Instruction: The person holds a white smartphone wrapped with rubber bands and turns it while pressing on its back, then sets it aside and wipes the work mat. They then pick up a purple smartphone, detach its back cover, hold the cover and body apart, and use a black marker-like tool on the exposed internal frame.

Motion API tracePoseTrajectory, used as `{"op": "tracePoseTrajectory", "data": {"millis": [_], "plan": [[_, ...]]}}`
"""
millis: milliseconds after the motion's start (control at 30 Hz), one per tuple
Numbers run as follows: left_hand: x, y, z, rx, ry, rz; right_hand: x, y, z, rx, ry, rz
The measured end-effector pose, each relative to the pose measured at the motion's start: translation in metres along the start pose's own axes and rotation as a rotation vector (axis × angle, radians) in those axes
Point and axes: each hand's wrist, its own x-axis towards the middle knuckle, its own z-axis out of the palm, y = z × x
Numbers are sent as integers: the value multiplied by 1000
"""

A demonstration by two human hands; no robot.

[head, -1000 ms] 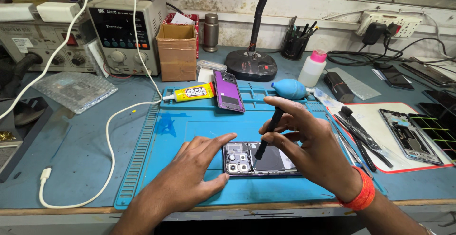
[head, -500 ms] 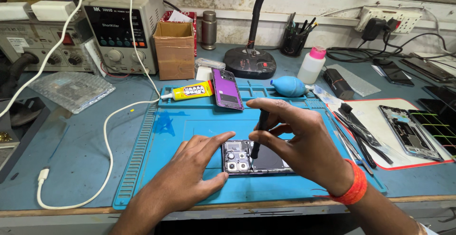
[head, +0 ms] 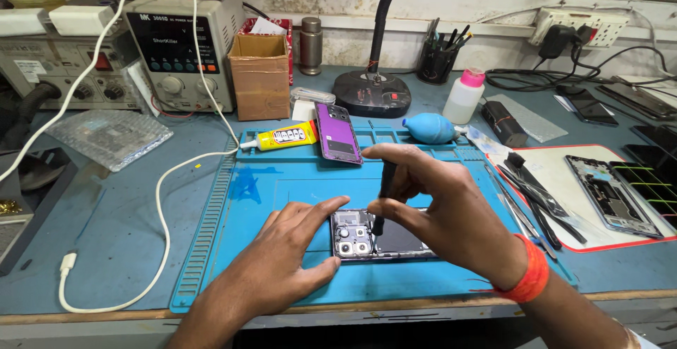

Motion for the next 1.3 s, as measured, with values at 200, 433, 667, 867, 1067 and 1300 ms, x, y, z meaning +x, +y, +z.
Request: {"op": "tracePoseTrajectory", "data": {"millis": [200,433,667,867,1067,1300], "plan": [[0,-3,0,-12,31,66,1,4,-15,267,-167,-107],[0,-1,1,1,4,-6,0,5,-11,235,-153,-141],[0,-2,0,-8,24,41,2,6,-4,30,-34,-62],[0,-2,1,-4,12,32,2,8,-18,277,-231,-125],[0,-2,2,-2,13,20,2,5,-5,107,-74,-114],[0,-2,1,-7,16,33,3,5,-13,254,-193,-63]]}}
